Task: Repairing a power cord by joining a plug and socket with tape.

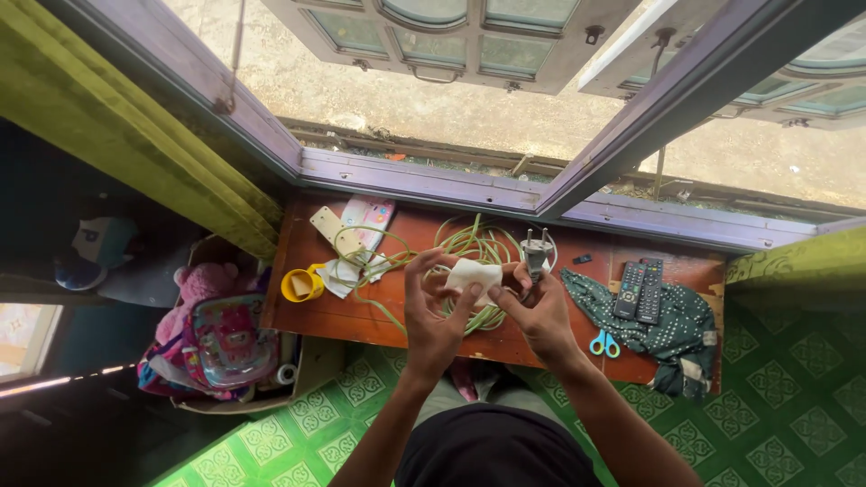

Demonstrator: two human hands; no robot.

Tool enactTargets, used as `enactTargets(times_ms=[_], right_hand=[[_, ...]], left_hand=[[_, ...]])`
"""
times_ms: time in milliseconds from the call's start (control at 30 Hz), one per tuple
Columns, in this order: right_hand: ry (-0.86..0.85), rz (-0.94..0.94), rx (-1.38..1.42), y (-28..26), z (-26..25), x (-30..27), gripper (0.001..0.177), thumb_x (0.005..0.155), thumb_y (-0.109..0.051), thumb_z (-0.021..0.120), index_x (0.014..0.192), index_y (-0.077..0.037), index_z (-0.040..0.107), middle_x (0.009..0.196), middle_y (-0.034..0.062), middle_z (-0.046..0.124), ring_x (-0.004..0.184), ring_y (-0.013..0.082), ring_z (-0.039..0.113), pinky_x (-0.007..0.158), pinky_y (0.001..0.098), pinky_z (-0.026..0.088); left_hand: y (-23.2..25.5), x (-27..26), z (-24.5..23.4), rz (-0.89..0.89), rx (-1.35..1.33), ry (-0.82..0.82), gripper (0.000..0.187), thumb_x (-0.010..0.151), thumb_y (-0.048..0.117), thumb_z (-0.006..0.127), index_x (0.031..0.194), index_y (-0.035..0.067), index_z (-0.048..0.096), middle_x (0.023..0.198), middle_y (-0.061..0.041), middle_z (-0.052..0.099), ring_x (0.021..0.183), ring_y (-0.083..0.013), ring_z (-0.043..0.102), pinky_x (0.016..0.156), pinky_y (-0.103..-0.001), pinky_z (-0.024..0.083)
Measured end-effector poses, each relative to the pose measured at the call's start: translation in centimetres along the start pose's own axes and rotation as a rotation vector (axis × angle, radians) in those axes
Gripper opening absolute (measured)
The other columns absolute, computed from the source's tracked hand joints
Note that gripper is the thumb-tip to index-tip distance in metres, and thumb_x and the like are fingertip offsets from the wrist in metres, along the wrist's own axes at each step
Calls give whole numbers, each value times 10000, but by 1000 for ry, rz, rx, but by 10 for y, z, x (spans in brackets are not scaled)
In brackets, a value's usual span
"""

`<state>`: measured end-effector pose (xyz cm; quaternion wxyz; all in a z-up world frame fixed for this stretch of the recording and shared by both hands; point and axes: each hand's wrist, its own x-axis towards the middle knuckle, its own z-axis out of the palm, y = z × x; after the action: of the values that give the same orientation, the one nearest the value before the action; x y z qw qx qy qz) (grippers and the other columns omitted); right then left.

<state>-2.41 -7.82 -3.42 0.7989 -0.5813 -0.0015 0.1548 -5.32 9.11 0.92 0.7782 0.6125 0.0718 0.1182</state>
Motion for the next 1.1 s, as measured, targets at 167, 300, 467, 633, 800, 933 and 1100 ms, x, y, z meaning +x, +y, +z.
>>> enactTargets(times_ms=[167,300,467,633,800,933,1100], right_hand=[[18,-107,-34,-16,36,-6,368,904,106,679,872,-92,372,1106,108,645,952,141,661,811,285,565],[-23,-196,-82,-22,58,-12,370,900,96,676,866,-88,357,1086,105,651,941,144,699,803,293,607],[55,-300,-239,-17,77,-25,308,909,70,715,893,-61,437,1061,83,681,891,111,676,763,263,574],[255,-401,-507,-19,94,-32,171,896,39,752,981,-26,618,941,40,699,752,82,630,642,249,518],[299,-676,-774,-17,100,-34,254,850,3,792,1066,-23,661,924,48,710,756,97,662,641,274,540],[260,-625,-744,-20,98,-38,266,848,16,766,1086,-11,651,936,58,713,782,113,694,679,295,563],[10,-319,-124,-14,84,-39,275,905,62,674,955,-58,432,1170,95,673,997,141,680,855,314,586]], left_hand=[[28,-5,-21,328,406,-6,472,828,89,848,1193,74,551,1303,-147,544,1151,-273,610,898,-358,547],[29,-10,-33,365,523,-58,364,845,114,844,1122,49,618,1298,-159,554,1228,-308,587,1005,-419,520],[21,-12,-47,358,562,-96,217,916,91,761,1091,34,645,1314,-160,564,1231,-312,600,1012,-422,524],[27,-13,-53,422,630,-136,167,907,91,720,1035,19,642,1307,-175,551,1219,-337,587,995,-439,502],[27,-12,-56,342,470,-237,118,937,76,662,1023,3,627,1375,-202,524,1232,-328,592,1031,-437,496],[24,-4,-62,354,390,-295,87,965,42,600,1034,-7,621,1381,-203,566,1273,-325,591,1065,-430,486],[26,2,-67,320,377,-361,126,954,36,663,1079,21,678,1201,-162,628,1135,-272,659,972,-381,538]])
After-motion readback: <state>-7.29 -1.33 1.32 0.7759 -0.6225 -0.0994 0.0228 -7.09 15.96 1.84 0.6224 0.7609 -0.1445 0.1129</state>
